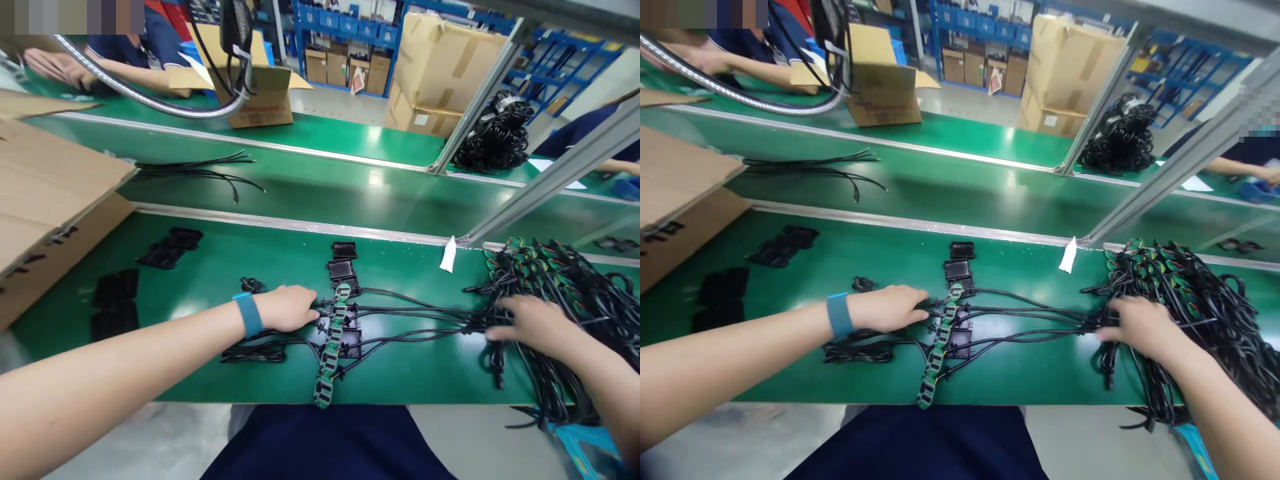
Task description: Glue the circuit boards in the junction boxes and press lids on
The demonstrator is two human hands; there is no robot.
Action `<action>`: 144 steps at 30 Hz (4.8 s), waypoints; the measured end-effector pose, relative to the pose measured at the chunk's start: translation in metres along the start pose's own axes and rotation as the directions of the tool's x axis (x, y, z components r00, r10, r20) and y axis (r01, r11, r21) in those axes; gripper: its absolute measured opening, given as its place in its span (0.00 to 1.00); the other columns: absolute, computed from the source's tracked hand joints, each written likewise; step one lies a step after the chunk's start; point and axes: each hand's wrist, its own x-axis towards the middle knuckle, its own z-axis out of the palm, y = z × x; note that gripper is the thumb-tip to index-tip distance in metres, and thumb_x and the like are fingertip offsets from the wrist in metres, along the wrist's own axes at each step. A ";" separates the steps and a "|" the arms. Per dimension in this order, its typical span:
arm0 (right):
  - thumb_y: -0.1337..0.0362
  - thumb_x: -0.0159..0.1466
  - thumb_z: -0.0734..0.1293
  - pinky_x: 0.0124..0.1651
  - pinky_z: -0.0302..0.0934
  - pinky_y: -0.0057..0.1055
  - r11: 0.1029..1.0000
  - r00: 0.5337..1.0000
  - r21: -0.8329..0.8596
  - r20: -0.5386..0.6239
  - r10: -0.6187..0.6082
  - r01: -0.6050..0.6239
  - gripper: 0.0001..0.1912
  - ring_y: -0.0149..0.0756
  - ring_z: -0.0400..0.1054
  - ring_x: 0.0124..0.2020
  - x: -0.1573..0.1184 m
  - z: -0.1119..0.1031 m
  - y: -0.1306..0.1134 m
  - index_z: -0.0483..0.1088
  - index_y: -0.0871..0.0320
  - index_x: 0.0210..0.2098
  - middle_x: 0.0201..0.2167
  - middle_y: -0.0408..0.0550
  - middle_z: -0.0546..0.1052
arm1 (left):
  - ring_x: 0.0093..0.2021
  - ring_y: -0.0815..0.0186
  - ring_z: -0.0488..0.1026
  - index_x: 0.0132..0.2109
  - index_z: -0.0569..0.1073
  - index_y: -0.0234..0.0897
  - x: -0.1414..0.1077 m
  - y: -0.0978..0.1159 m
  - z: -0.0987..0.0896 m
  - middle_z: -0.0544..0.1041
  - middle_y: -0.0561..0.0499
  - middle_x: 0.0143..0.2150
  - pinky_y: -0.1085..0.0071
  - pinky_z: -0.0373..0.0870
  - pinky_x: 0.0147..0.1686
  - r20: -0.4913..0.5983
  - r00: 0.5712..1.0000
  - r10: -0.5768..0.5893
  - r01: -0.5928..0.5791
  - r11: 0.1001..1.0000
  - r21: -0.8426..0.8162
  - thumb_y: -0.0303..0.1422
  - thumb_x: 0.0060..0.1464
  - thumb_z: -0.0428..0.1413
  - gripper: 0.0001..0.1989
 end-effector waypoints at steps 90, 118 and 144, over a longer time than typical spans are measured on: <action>0.61 0.64 0.71 0.36 0.54 0.29 0.790 0.852 0.482 0.153 -0.501 0.378 0.08 0.35 0.67 0.32 0.042 0.075 -0.231 0.73 0.57 0.31 0.29 0.45 0.76 | 0.33 0.66 0.65 0.33 0.62 0.39 0.015 0.013 0.033 0.69 0.55 0.32 0.69 0.61 0.34 -0.386 0.872 0.302 -0.406 0.886 -0.224 0.33 0.57 0.58 0.11; 0.59 0.69 0.65 0.50 0.56 0.39 0.780 0.818 0.327 0.036 -0.574 0.533 0.11 0.43 0.66 0.46 0.010 0.063 -0.202 0.74 0.58 0.45 0.43 0.53 0.77 | 0.44 0.59 0.71 0.44 0.74 0.40 0.006 0.013 0.033 0.76 0.49 0.40 0.63 0.65 0.48 -0.449 0.842 0.298 -0.392 0.910 -0.131 0.44 0.56 0.62 0.15; 0.53 0.70 0.61 0.48 0.67 0.38 0.898 0.917 0.197 -0.153 -0.368 0.394 0.18 0.43 0.76 0.42 0.020 -0.016 -0.118 0.80 0.54 0.41 0.40 0.49 0.82 | 0.26 0.67 0.66 0.37 0.62 0.40 0.010 0.004 -0.004 0.68 0.57 0.27 0.71 0.57 0.27 -0.426 0.893 0.148 -0.321 0.871 -0.371 0.45 0.57 0.58 0.16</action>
